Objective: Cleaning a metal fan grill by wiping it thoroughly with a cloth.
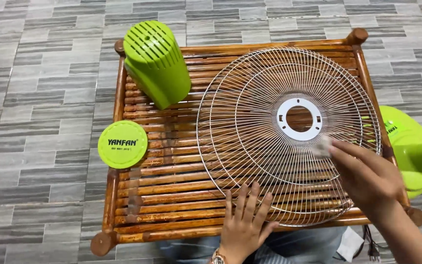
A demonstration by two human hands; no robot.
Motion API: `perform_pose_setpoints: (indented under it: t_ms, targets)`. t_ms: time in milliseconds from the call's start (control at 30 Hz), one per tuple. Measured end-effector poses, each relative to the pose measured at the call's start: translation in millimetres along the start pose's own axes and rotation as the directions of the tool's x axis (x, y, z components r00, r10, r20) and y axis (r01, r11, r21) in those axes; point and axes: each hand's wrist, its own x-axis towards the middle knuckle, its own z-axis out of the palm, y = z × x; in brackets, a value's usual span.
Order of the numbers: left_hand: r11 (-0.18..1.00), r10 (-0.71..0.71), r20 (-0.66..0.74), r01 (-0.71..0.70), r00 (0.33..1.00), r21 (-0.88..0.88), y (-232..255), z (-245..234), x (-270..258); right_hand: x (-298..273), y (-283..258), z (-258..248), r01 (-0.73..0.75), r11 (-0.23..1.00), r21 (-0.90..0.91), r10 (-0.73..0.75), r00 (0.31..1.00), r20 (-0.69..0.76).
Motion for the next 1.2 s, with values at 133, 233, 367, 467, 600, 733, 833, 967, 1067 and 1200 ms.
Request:
perform_pose_setpoints:
  t_ms: [133,233,367,467,600,733,833,967,1067,1200]
  targets:
    - [1.000,-0.002,0.008,0.002,1.000,0.005,-1,0,-1,3,-14,52,0.333,0.907,0.257,-0.370,0.923,0.108]
    - [0.999,-0.004,-0.018,0.004,1.000,-0.039,-3,-3,1,11,-19,59,0.647,0.738,0.191,-0.671,0.671,0.317]
    - [1.000,0.018,0.008,-0.018,1.000,-0.010,-5,0,-2,32,-8,56,0.626,0.714,0.313,-0.700,0.620,0.355]
    - [1.000,0.023,0.013,-0.023,1.000,0.000,-5,5,-3,40,4,65,0.602,0.685,0.409,-0.728,0.558,0.399]
    - [1.000,0.007,0.033,-0.008,0.999,0.008,-5,5,-4,53,23,87,0.567,0.703,0.430,-0.707,0.623,0.335]
    - [1.000,0.011,0.023,-0.011,1.000,0.000,-5,6,-3,68,38,113,0.635,0.732,0.247,-0.681,0.701,0.214]
    - [1.000,0.013,0.039,-0.014,0.999,0.027,-5,7,-4,87,66,120,0.629,0.775,0.062,-0.604,0.707,0.367]
    - [1.000,0.009,0.032,-0.010,0.999,0.023,-5,9,-4,118,116,135,0.537,0.841,-0.070,-0.507,0.826,0.247]
    - [1.000,0.007,0.045,-0.008,0.999,0.024,-4,9,-4,130,131,143,0.379,0.879,-0.291,-0.314,0.917,0.245]
    - [0.998,0.025,0.056,-0.028,0.998,0.056,-6,9,-3,124,106,143,0.276,0.955,0.112,-0.293,0.936,0.192]
